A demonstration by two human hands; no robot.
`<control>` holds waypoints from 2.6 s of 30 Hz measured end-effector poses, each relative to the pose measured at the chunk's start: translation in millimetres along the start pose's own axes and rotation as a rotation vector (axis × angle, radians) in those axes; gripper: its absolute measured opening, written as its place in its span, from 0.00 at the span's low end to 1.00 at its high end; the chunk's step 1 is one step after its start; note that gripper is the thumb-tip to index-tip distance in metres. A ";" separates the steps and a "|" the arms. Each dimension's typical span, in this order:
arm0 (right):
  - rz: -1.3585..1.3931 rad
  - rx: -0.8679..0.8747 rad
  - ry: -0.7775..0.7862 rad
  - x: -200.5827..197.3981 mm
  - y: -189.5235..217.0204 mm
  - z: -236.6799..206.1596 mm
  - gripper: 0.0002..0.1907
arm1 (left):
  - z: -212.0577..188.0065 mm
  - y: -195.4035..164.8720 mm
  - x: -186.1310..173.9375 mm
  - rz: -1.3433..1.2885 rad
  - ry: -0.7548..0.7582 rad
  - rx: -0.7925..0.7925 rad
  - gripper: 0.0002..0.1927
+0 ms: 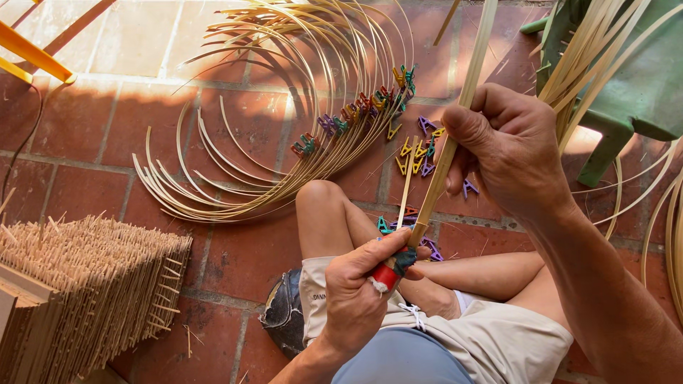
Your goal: The person sits on a tiled floor and assembles thin bamboo strips into circular shapes. They apply glue to the ends of the strips, overlap them to form a loop, and secure the joint with a small clothespin. The person repeats this process for multiple strips, placing the finished circles on the floor.
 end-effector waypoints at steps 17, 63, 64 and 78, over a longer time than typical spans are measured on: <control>0.128 -0.116 0.025 0.6 -5.4 -12.0 0.16 | 4.2 -2.4 3.1 -0.027 -0.037 -0.005 0.17; -0.332 0.081 0.219 -7.7 -14.7 -119.9 0.31 | -17.0 -31.0 48.6 0.471 0.347 0.024 0.18; -0.367 0.104 0.206 -7.8 -15.2 -118.7 0.31 | -16.1 -31.5 49.5 0.451 0.355 0.024 0.17; -0.370 0.057 0.076 -7.7 -14.4 -126.0 0.32 | -0.1 -14.2 57.2 0.393 0.289 -0.188 0.28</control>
Point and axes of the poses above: each hand's wrist, its own z-axis towards the middle knuckle, its own x-axis out of the palm, y = z × x, the point moved 4 cm from there along z, towards the middle knuckle, and after that the axes turned 14 degrees about x, right-handed, at the moved point
